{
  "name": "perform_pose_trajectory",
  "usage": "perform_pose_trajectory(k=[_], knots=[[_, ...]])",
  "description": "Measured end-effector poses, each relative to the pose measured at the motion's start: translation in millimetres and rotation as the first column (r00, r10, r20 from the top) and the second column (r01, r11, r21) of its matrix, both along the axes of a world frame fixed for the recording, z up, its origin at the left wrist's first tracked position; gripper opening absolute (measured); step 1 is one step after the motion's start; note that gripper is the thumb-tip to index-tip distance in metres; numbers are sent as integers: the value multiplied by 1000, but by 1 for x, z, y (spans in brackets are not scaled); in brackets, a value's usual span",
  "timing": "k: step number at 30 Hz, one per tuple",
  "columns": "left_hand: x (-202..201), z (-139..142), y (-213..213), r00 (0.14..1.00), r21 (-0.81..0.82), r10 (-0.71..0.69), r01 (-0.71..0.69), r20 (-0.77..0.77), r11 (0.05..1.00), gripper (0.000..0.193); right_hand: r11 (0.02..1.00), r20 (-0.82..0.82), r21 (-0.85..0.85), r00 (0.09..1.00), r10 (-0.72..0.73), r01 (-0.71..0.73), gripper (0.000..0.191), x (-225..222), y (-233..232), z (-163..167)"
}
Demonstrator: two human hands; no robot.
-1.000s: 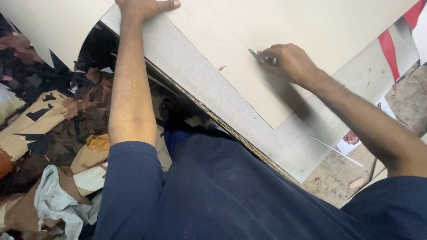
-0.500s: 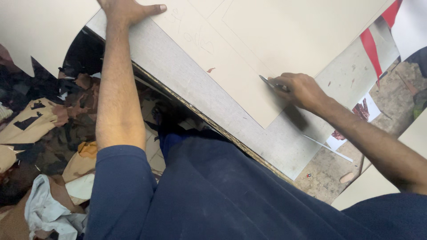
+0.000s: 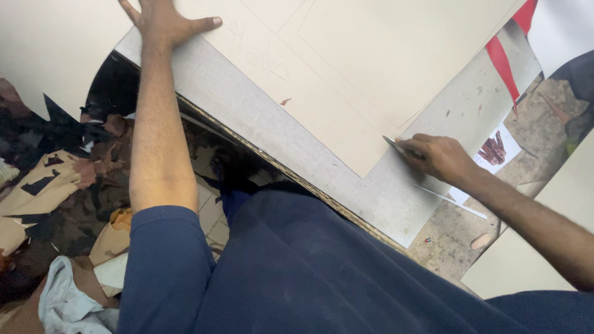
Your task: The person works at a workbench covered with large sheets of cardstock, using a small blade to cut along drawn outlines and separate pattern pieces. They reposition and turn the sheets, hold them flat with one hand, and set finished cut pieces aside as they work through the sheet.
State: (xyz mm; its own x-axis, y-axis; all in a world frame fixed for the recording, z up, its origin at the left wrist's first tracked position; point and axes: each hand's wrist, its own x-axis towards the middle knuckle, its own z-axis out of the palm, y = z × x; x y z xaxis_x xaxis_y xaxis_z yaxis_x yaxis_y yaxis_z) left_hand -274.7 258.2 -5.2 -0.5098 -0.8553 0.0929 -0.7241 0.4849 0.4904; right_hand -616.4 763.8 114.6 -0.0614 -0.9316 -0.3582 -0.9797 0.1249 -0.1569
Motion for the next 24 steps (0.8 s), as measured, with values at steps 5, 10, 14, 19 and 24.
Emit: perform_pose_trajectory(k=[5,10,14,19,24], knots=[[-2,15,2,999,42,1,-4,49,999,135,993,-35,88,997,-76,79,39,-3,51,15],[-4,26,7,996,33,18,-20,87,999,149,957,-163,283,986,-20,66,36,3,58,41],[5,34,1,998,37,7,-10,65,999,148,853,-160,500,984,-81,152,29,3,-1,77],[38,42,-17,991,-13,20,-22,-133,1000,138,961,-102,-255,986,-135,105,27,29,-134,93],[50,41,-30,953,19,122,-121,-276,992,153,862,262,-490,965,3,130,34,85,-320,50]])
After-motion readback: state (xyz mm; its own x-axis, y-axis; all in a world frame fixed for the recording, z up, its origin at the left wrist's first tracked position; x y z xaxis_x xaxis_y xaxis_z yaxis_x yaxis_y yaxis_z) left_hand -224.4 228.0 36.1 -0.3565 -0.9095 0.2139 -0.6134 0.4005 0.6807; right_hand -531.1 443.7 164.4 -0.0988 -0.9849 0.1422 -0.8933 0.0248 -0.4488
